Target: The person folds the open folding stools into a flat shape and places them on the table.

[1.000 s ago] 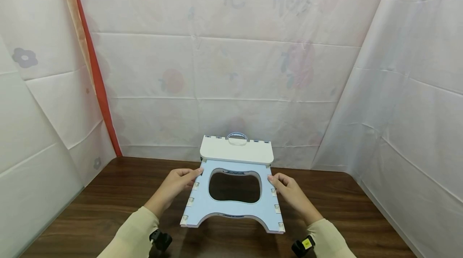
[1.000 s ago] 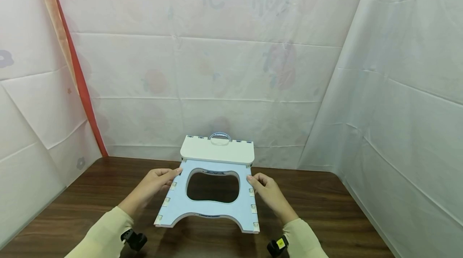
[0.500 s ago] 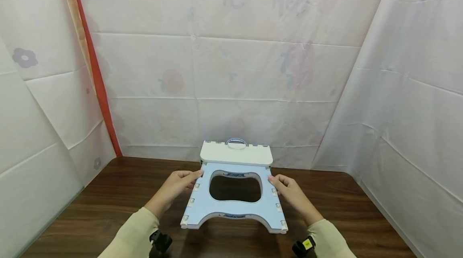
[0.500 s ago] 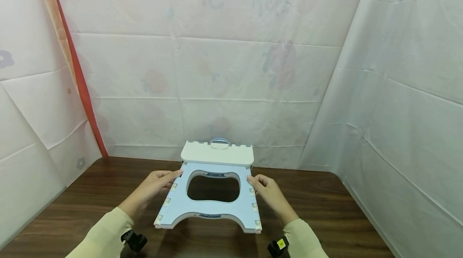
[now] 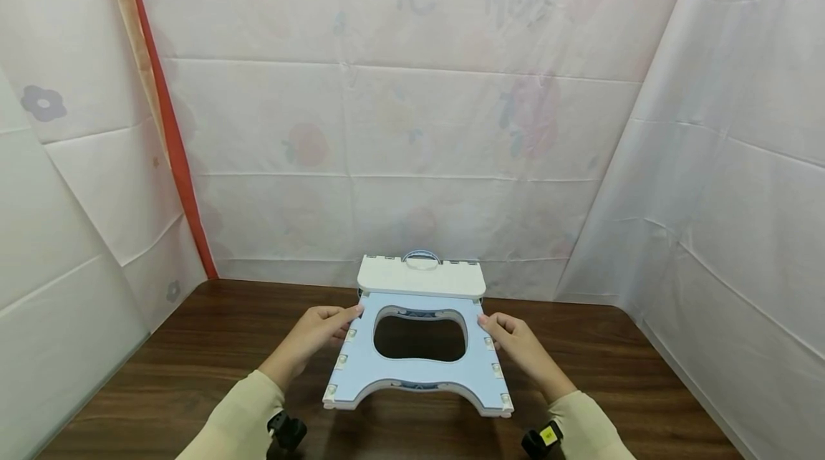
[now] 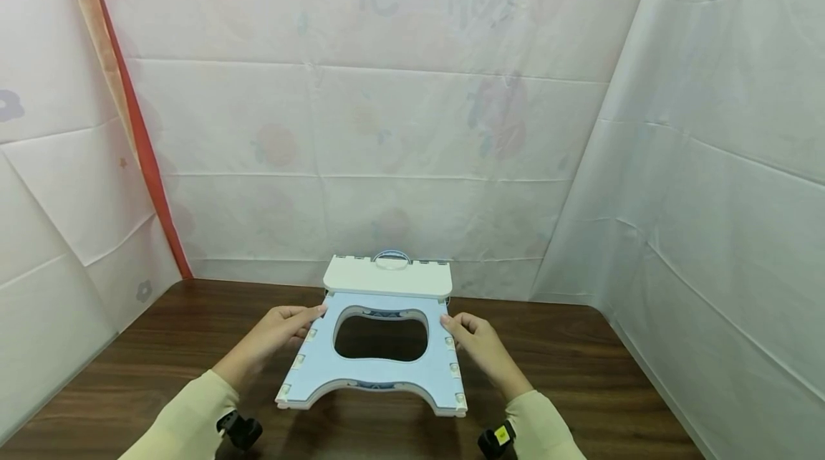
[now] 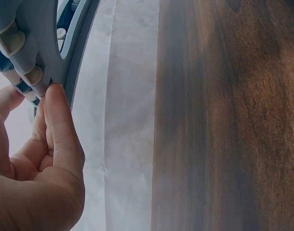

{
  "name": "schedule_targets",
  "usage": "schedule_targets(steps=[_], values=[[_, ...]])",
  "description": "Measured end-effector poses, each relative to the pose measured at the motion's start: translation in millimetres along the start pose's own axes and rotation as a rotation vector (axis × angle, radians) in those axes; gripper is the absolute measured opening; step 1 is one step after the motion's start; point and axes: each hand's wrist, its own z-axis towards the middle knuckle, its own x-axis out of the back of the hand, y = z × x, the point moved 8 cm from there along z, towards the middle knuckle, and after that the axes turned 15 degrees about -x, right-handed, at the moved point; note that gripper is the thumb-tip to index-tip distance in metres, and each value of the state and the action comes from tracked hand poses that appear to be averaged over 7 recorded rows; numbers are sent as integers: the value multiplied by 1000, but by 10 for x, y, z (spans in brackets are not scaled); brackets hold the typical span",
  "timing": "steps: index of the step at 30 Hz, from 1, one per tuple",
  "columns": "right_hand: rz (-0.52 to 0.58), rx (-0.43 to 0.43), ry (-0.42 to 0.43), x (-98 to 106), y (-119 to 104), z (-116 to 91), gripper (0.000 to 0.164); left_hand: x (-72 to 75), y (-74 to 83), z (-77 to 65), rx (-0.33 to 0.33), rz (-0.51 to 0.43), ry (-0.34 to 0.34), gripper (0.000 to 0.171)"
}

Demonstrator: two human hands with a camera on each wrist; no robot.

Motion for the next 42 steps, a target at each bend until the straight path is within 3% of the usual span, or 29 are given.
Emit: schedule_targets(steps=[21,42], values=[[-79,-111,34,-31,170,10,43,-29,-111,-31,33,16,-46,51],[-146,-119,-45,-105,248,1,43,-113,-198,-90,16,-45,-147,47]])
